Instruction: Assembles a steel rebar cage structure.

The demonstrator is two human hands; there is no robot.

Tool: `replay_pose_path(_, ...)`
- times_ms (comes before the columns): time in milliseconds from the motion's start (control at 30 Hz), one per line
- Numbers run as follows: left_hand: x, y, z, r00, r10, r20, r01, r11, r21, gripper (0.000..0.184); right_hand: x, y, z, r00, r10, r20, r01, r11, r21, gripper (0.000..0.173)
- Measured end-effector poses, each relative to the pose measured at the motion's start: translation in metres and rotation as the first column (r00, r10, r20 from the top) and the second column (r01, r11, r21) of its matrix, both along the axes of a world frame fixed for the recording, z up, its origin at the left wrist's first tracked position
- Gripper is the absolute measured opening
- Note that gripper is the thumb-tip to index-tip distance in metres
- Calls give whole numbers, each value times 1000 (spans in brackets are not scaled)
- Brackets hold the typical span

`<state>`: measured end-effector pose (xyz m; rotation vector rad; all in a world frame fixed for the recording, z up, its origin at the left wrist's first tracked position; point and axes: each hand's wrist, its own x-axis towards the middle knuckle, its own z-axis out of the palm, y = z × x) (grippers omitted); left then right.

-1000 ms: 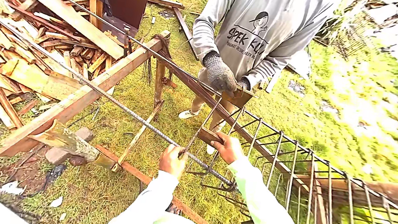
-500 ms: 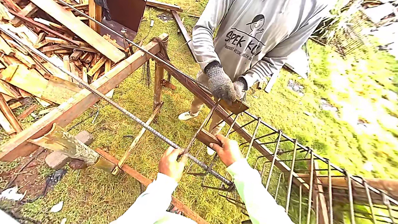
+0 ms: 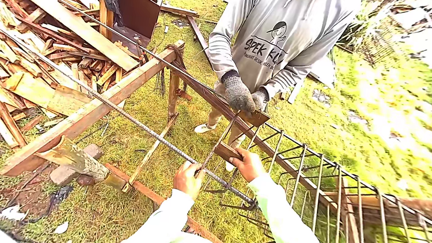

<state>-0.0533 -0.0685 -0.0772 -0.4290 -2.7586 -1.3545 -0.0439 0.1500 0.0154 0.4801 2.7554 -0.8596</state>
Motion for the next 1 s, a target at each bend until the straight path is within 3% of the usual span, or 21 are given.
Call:
replay_pose_path(300, -1, -4, 2, 1000, -21, -16, 20, 999, -37, 24, -2, -3, 4, 1000, -8, 3, 7, 1000, 13, 23)
replay_pose_path(533, 0, -3, -1, 998, 11, -63, -13, 1000, -28, 21, 0, -15, 10, 999, -28, 39, 24, 993, 115, 19)
replay_pose_path(633, 1, -2, 0, 1000, 9, -27, -10, 999, -35, 22, 8, -15, 26, 992, -56, -110, 66, 993, 96, 17)
replay_pose_path(733, 1, -4, 2, 999, -15, 31, 17, 998, -54, 23, 19, 0, 74, 931, -69, -359, 112, 988, 103, 15)
replay_pose_path(800, -1, -6, 4, 999, -30, 44, 34, 997, -71, 24, 30, 14, 107, 897, -158, -412, 189, 981, 35, 15)
replay_pose_path(867, -2, -7, 5, 997, -48, 63, 53, 995, -87, 24, 49, 33, 116, 840, -319, -439, 301, 947, -112, 19)
replay_pose_path(933, -3, -9, 5, 997, -55, 49, 59, 995, -84, 24, 77, 49, 106, 772, -474, -424, 388, 879, -276, 21)
replay_pose_path(1000, -3, -11, 8, 998, -54, 35, 57, 995, -84, 23, 112, 65, 79, 667, -658, -350, 476, 737, -480, 24)
